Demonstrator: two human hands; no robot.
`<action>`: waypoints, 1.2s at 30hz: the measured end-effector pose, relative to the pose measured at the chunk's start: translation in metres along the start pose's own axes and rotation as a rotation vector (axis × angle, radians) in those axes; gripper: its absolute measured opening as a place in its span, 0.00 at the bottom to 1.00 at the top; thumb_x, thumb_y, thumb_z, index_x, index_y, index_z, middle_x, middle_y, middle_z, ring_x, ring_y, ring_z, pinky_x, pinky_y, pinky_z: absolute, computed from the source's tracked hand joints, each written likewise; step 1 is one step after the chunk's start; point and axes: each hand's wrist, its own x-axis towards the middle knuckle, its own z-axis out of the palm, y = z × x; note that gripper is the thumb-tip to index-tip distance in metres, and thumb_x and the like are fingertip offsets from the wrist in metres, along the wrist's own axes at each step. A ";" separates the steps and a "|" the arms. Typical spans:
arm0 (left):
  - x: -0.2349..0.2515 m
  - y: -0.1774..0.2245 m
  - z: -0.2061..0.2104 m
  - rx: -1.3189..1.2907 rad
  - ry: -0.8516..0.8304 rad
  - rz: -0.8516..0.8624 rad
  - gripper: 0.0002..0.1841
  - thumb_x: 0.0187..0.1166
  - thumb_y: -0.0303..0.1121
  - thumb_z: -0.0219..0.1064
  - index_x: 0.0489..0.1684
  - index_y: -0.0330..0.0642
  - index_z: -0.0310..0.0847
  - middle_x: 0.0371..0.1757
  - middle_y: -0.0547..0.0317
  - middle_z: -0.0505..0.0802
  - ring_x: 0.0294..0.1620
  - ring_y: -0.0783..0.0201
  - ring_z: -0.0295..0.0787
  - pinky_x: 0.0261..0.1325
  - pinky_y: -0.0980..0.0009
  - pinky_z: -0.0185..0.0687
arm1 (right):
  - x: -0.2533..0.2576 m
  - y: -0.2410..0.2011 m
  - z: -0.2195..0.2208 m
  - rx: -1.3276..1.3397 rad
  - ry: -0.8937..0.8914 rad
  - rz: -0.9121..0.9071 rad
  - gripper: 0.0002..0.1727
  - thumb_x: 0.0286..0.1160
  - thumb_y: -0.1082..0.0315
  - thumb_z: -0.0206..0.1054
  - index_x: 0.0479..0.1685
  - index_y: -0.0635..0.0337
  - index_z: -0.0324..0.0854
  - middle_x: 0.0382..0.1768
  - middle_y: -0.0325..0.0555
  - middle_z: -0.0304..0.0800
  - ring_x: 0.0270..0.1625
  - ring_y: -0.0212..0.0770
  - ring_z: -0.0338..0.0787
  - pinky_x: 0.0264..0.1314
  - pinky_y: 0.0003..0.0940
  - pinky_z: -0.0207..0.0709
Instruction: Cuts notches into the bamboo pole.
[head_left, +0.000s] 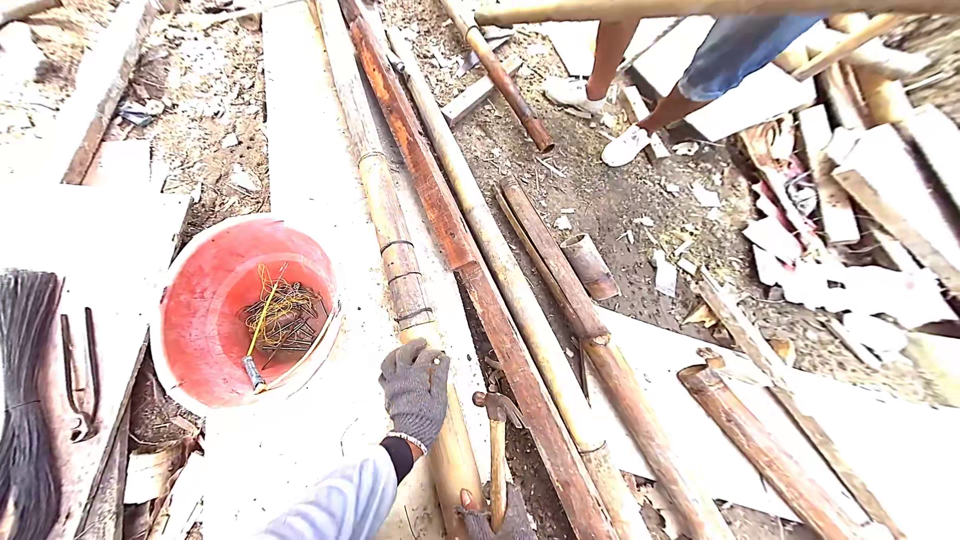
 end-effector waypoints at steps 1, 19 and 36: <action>0.004 -0.004 0.004 0.014 0.019 0.058 0.21 0.86 0.56 0.53 0.46 0.64 0.95 0.71 0.66 0.89 0.79 0.44 0.73 0.73 0.36 0.67 | 0.001 0.001 -0.001 0.000 -0.001 -0.003 0.36 0.72 0.45 0.73 0.67 0.67 0.76 0.42 0.55 0.92 0.43 0.49 0.93 0.51 0.54 0.86; 0.007 -0.012 0.021 -0.065 0.066 0.132 0.20 0.88 0.49 0.50 0.52 0.61 0.93 0.63 0.75 0.94 0.82 0.45 0.71 0.84 0.37 0.55 | 0.014 0.006 -0.008 0.016 -0.067 -0.017 0.35 0.70 0.46 0.75 0.66 0.64 0.77 0.42 0.52 0.92 0.42 0.46 0.93 0.51 0.52 0.87; 0.011 0.018 0.015 0.070 -0.099 0.041 0.23 0.90 0.50 0.45 0.60 0.64 0.91 0.70 0.78 0.91 0.85 0.45 0.66 0.80 0.35 0.56 | -0.024 -0.062 -0.040 0.140 0.205 -0.476 0.38 0.87 0.47 0.54 0.70 0.81 0.71 0.48 0.59 0.90 0.42 0.36 0.92 0.50 0.38 0.90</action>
